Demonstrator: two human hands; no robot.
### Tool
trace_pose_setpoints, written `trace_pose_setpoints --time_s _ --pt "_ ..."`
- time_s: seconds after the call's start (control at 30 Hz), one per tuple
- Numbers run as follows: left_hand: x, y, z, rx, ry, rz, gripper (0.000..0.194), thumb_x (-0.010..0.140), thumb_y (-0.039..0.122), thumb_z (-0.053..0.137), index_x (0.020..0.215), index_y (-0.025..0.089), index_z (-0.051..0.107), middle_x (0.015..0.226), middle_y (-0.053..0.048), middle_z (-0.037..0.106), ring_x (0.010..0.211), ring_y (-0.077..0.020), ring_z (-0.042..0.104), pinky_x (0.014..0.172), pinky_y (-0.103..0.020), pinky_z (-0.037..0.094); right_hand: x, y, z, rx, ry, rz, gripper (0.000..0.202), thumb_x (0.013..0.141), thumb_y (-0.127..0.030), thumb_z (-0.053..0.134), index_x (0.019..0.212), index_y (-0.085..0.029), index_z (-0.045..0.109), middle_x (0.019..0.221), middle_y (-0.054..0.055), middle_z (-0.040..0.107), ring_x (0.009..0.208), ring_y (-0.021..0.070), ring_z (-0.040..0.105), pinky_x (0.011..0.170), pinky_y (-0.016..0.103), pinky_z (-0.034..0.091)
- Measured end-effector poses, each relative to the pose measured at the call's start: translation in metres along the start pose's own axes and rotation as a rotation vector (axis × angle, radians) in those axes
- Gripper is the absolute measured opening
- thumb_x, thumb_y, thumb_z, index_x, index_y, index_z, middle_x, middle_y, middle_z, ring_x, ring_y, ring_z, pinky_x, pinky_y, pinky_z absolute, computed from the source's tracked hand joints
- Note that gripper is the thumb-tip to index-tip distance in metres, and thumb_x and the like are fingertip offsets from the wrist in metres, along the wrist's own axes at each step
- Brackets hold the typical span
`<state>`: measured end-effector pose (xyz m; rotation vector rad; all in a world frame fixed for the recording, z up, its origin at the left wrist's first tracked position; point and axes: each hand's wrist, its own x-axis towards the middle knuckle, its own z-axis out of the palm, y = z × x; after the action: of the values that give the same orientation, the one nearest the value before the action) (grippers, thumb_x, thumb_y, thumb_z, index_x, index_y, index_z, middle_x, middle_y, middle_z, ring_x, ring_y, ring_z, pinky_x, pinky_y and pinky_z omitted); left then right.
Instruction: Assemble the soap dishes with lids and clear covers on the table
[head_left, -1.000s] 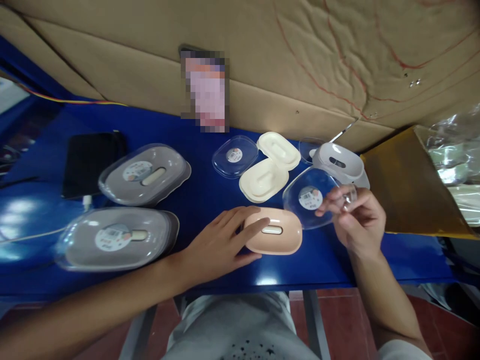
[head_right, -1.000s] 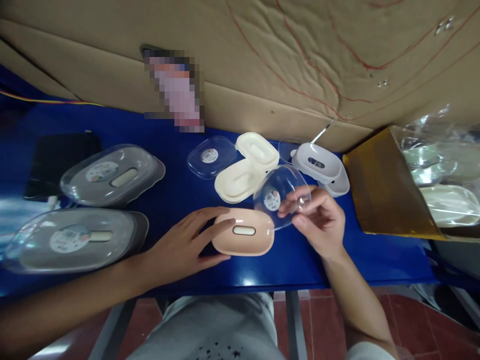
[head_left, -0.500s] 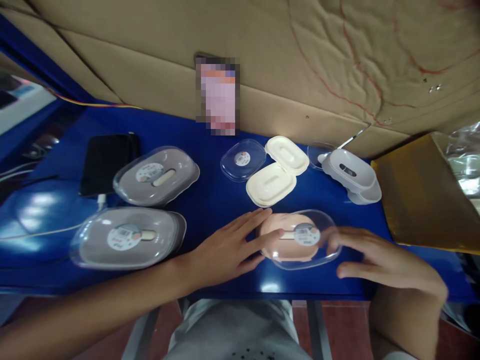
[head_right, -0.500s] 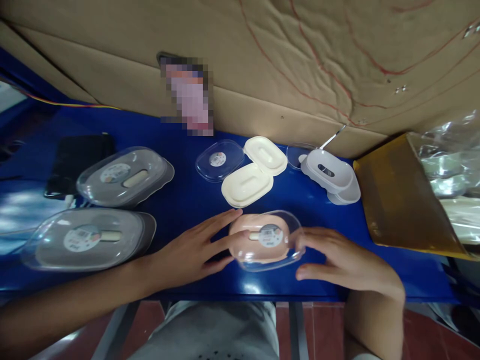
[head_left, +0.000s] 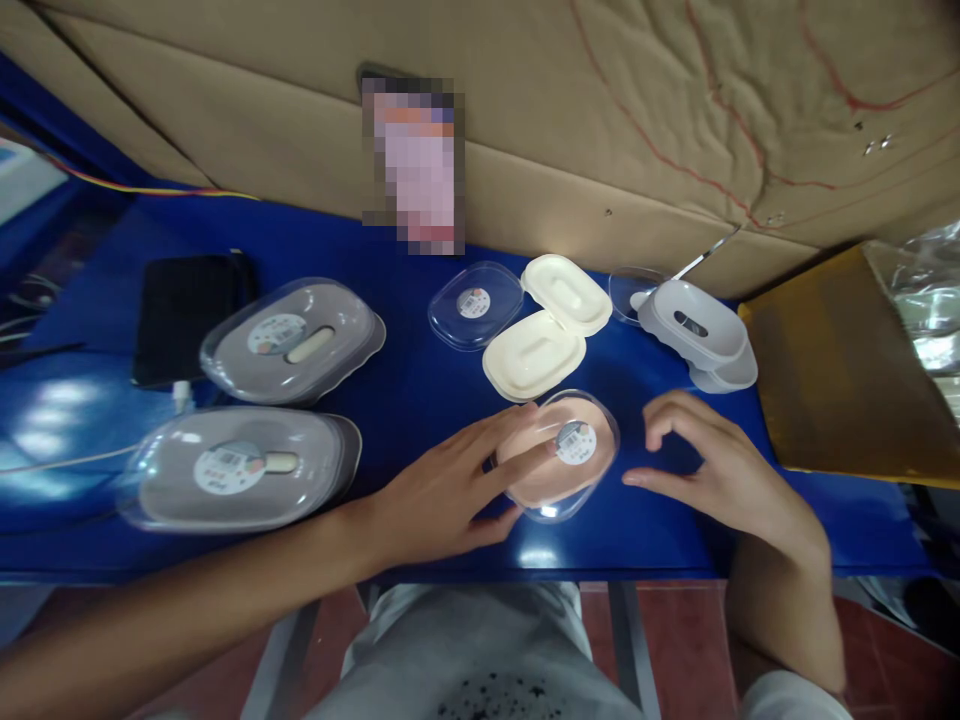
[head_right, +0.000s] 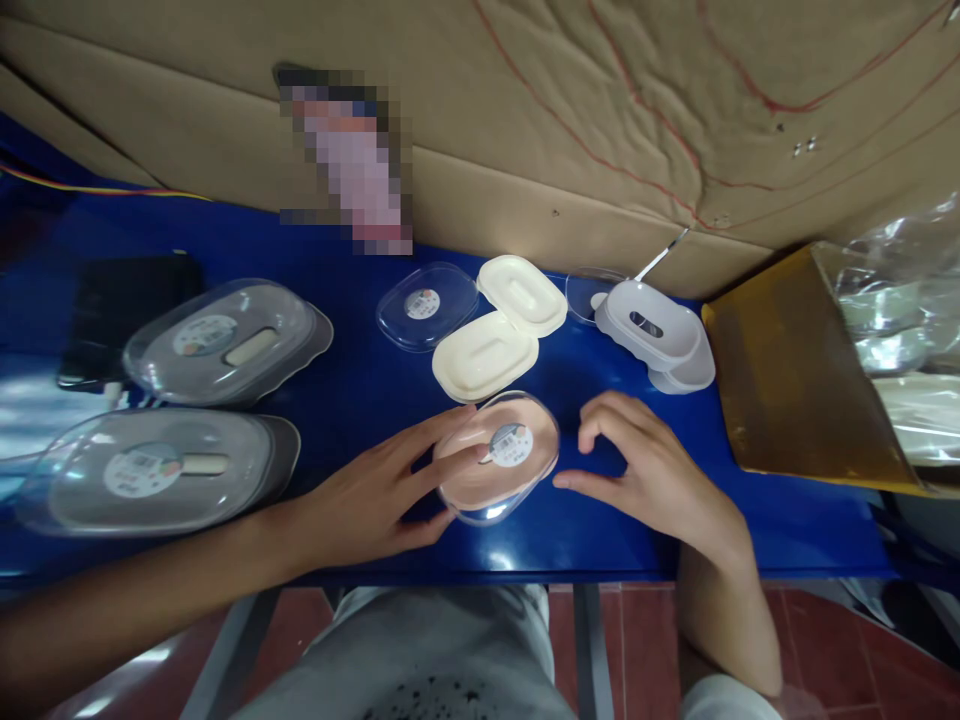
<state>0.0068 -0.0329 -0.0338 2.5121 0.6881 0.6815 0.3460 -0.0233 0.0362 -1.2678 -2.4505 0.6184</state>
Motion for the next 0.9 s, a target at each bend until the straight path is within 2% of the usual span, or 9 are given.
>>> trace_pose_setpoints --time_s 0.07,0.17,0.23,0.33,0.47,0.53,0.67,0.77,0.9 --pt "-0.001 0.001 0.0 -0.032 -0.004 -0.018 0.07 0.104 0.019 0.062 0.168 0.021 0.033 0.173 -0.022 0.037 0.164 -0.035 0.036 0.126 -0.057 0.048 0.003 -0.001 0.004 -0.011 0.062 -0.05 0.054 0.091 -0.05 0.086 0.136 -0.03 0.064 0.151 0.014 0.06 0.139 0.0358 0.062 0.106 0.054 0.059" --pt "-0.004 0.001 0.002 -0.118 0.022 -0.103 0.076 0.102 0.02 0.065 0.169 0.025 0.029 0.175 -0.021 0.03 0.161 -0.0358 0.041 0.118 -0.054 0.057 0.011 -0.002 0.019 0.006 -0.101 -0.163 0.078 0.098 -0.042 0.08 0.165 -0.038 0.042 0.178 0.011 0.032 0.163 0.0374 0.036 0.125 0.063 0.047" --pt "-0.005 0.001 0.004 -0.166 0.052 -0.161 0.081 0.1 0.022 0.069 0.169 0.028 0.027 0.174 -0.021 0.032 0.157 -0.0361 0.046 0.114 -0.054 0.06 0.016 -0.001 0.029 0.006 -0.14 -0.178 0.079 0.099 -0.041 0.078 0.168 -0.04 0.039 0.176 0.011 0.036 0.162 0.0361 0.038 0.126 0.062 0.046" --pt "-0.005 0.001 0.005 -0.203 0.072 -0.195 0.083 0.099 0.025 0.074 0.167 0.029 0.026 0.168 -0.02 0.04 0.152 -0.035 0.053 0.112 -0.055 0.062 0.018 -0.001 0.038 -0.04 -0.069 -0.109 0.084 0.092 -0.057 0.082 0.164 -0.035 0.045 0.16 0.015 0.052 0.149 0.039 0.052 0.119 0.062 0.051" --pt "-0.004 0.002 0.005 -0.165 0.083 -0.16 0.075 0.1 0.021 0.069 0.165 0.026 0.032 0.167 -0.02 0.04 0.154 -0.0345 0.049 0.114 -0.052 0.061 0.014 -0.006 0.043 -0.142 -0.005 -0.074 0.088 0.085 -0.071 0.081 0.156 -0.027 0.052 0.142 0.018 0.057 0.141 0.0437 0.056 0.115 0.068 0.052" --pt "-0.004 0.003 0.004 -0.107 0.09 -0.123 0.07 0.1 0.017 0.067 0.163 0.023 0.037 0.168 -0.021 0.039 0.158 -0.0355 0.044 0.119 -0.053 0.056 0.014 -0.007 0.046 -0.127 0.029 -0.118 0.086 0.088 -0.068 0.081 0.155 -0.025 0.05 0.144 0.019 0.055 0.149 0.0452 0.048 0.118 0.07 0.049" --pt "-0.001 0.002 0.0 -0.04 0.076 -0.07 0.068 0.101 0.021 0.069 0.162 0.02 0.04 0.168 -0.023 0.039 0.159 -0.0372 0.042 0.123 -0.057 0.051 0.018 -0.006 0.054 -0.02 -0.022 -0.247 0.072 0.1 -0.052 0.075 0.161 -0.029 0.043 0.165 0.016 0.045 0.163 0.0376 0.035 0.126 0.063 0.047" --pt "0.002 0.0 -0.002 0.006 0.099 -0.072 0.067 0.103 0.032 0.074 0.16 0.02 0.042 0.164 -0.023 0.045 0.155 -0.0372 0.047 0.121 -0.057 0.054 0.023 -0.006 0.061 -0.112 -0.056 -0.313 0.07 0.104 -0.047 0.07 0.166 -0.032 0.041 0.17 0.012 0.045 0.167 0.0349 0.029 0.13 0.062 0.041" --pt "0.001 -0.001 0.0 0.057 0.148 -0.118 0.054 0.105 0.031 0.069 0.153 0.021 0.046 0.16 -0.022 0.05 0.153 -0.0365 0.051 0.114 -0.053 0.061 0.024 -0.007 0.067 -0.278 -0.024 -0.371 0.075 0.106 -0.045 0.067 0.171 -0.03 0.034 0.17 0.011 0.049 0.168 0.0334 0.028 0.134 0.064 0.034"
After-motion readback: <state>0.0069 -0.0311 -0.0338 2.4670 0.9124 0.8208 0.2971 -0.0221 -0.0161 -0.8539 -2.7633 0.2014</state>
